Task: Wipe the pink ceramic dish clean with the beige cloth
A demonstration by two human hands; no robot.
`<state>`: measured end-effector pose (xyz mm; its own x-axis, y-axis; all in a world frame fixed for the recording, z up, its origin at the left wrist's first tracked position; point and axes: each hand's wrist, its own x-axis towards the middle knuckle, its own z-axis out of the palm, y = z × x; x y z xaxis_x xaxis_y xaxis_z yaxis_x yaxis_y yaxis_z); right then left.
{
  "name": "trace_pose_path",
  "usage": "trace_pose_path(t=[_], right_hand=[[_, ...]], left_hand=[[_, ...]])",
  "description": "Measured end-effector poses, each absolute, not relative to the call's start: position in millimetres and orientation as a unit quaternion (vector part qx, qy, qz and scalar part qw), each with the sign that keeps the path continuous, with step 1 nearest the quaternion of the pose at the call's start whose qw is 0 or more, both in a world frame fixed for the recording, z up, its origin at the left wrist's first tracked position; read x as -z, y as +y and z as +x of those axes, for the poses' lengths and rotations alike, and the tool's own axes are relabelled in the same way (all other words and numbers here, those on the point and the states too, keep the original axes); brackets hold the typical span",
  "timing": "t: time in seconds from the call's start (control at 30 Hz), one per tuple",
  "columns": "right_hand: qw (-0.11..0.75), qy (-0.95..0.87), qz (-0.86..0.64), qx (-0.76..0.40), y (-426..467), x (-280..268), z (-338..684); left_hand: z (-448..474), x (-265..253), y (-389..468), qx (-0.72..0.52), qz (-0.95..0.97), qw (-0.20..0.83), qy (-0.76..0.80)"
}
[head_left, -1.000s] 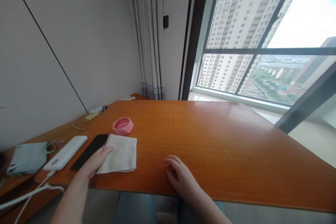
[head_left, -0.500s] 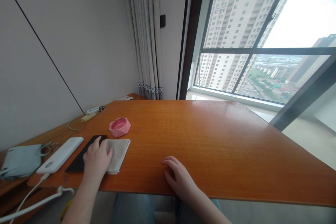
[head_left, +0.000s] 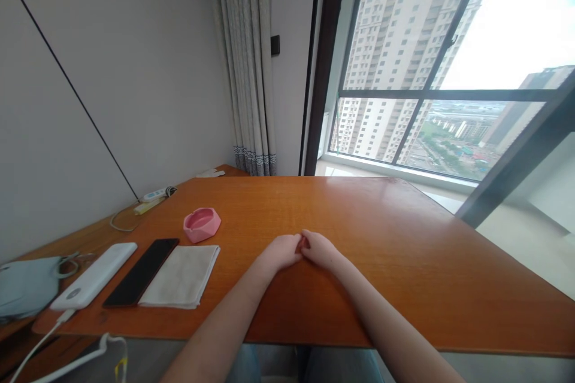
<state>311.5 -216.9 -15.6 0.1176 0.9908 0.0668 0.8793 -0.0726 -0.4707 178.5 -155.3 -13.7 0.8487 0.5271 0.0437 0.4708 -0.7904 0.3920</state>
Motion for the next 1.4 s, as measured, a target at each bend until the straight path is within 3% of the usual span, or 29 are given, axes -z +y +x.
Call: trace_pose_path(t=[0.27,0.43,1.07,1.23,1.33,1.4], right_hand=[[0.227,-0.649,-0.717,-0.116,-218,33,310],[0.231,-0.649,-0.714,-0.124,-217,33,310],[0.246,-0.650,-0.707,-0.130,-215,34,313],[0.245,-0.656,-0.700,-0.140,-215,34,314],[0.252,-0.658,-0.691,-0.158,-216,32,315],[0.255,-0.658,-0.690,-0.162,-217,31,316]], left_hand=[[183,36,-154,-0.149,0.936,0.203,0.245],[180,36,-149,-0.151,0.929,0.245,0.234],[180,32,-151,-0.139,0.928,0.249,0.240],[170,27,-141,-0.133,0.917,0.312,0.211],[145,11,-120,-0.193,0.883,0.320,0.285],[118,-5,-99,-0.273,0.845,0.236,0.394]])
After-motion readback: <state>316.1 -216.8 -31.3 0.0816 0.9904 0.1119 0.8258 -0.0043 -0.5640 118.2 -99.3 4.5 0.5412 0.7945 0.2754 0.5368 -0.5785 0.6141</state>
